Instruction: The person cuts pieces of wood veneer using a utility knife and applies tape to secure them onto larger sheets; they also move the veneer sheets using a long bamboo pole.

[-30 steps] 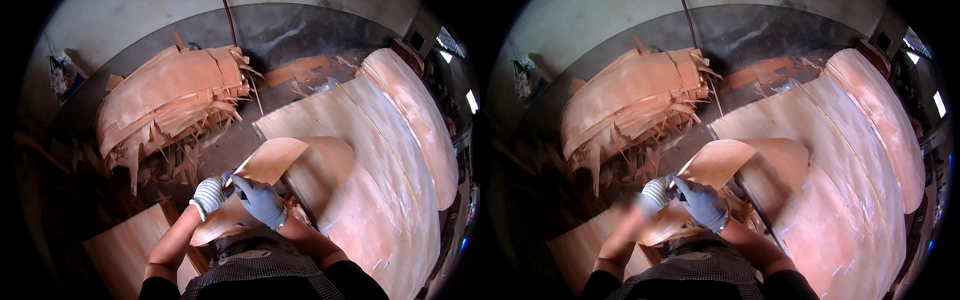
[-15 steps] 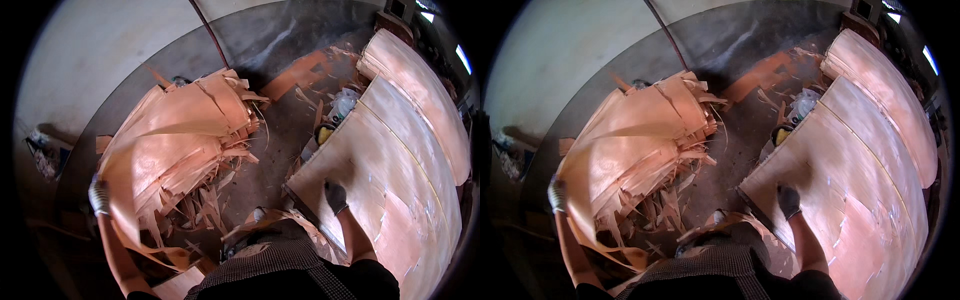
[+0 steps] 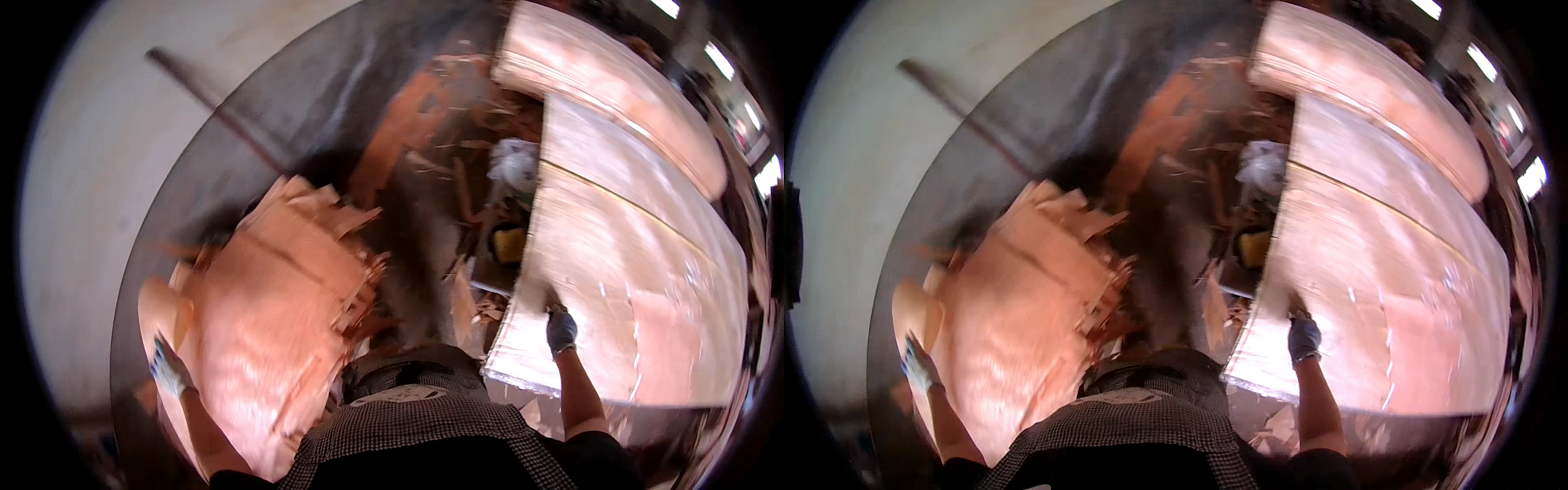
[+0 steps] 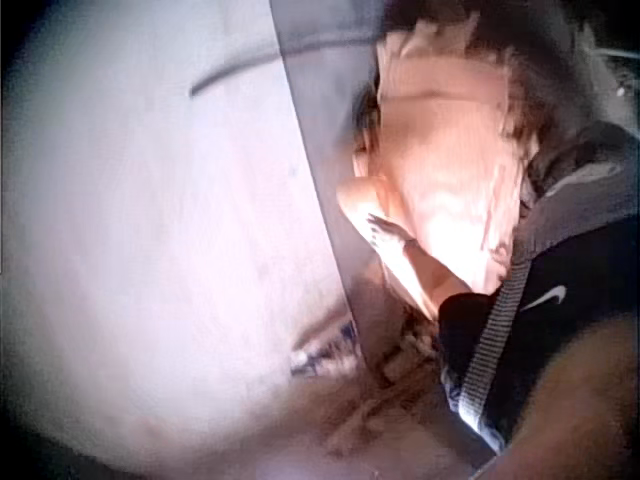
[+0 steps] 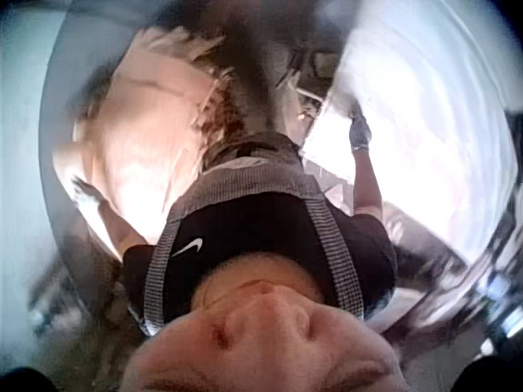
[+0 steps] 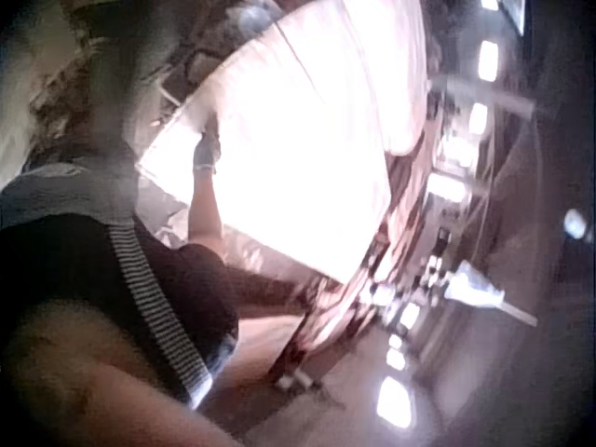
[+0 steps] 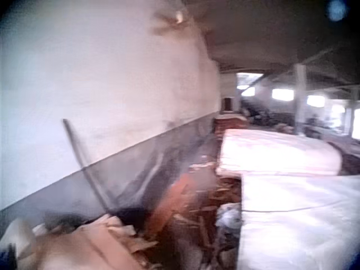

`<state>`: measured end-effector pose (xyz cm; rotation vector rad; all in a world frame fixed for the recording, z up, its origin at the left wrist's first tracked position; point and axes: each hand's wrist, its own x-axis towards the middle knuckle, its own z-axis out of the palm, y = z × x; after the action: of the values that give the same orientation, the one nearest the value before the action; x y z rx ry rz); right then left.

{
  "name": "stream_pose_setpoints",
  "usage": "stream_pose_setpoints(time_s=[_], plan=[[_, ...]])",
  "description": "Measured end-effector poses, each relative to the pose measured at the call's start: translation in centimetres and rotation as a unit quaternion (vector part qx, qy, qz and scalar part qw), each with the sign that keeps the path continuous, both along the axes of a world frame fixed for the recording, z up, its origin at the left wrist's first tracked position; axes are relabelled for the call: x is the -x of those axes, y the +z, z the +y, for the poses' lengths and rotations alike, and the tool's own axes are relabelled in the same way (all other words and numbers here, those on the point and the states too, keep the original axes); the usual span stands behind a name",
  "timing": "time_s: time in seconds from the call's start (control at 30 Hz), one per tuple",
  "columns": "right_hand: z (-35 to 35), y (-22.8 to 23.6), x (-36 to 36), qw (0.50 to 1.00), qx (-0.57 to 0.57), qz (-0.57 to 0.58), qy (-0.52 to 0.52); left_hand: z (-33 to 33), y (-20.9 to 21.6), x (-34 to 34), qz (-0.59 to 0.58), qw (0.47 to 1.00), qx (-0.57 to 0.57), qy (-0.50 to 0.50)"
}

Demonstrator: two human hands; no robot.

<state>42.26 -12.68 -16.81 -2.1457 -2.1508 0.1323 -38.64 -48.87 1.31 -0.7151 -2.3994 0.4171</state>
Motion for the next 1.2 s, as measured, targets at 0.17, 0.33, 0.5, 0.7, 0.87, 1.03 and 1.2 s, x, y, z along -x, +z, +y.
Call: stream_pose_setpoints(time_s=[0.17,0.33,0.5,0.7,0.87,1.03,1.2], plan=[[-0.7,2.1,2.4,0.996,-0.056,0.059,-0.032,13.4,-5.9,3.4,-0.386,0.854,0.176,0.300],[-2.1,1.8,1.5,0.994,-0.051,0.031,-0.089,35.9,-10.7,3.8,-0.338,0.925,0.116,-0.129],[-0.2,3.9,5.2,0.984,-0.003,0.081,-0.157,56.0,-15.7,-8.3,-0.372,0.721,0.239,-0.534],[1.3,4.0,6.9,0.955,-0.051,0.128,-0.263,71.2,-11.7,-35.5,-0.452,0.453,0.401,-0.656],[3.1,4.3,7.9,0.931,-0.053,0.096,-0.349,81.1,-14.6,-53.2,-0.512,0.279,0.251,-0.773],[8.7,5.1,11.7,0.860,-0.096,0.071,-0.497,89.5,-14.9,-63.7,-0.321,0.398,0.380,-0.771],[18.4,7.8,17.4,0.776,-0.157,0.171,-0.587,91.3,-14.2,-67.1,-0.217,0.301,0.401,-0.838]])
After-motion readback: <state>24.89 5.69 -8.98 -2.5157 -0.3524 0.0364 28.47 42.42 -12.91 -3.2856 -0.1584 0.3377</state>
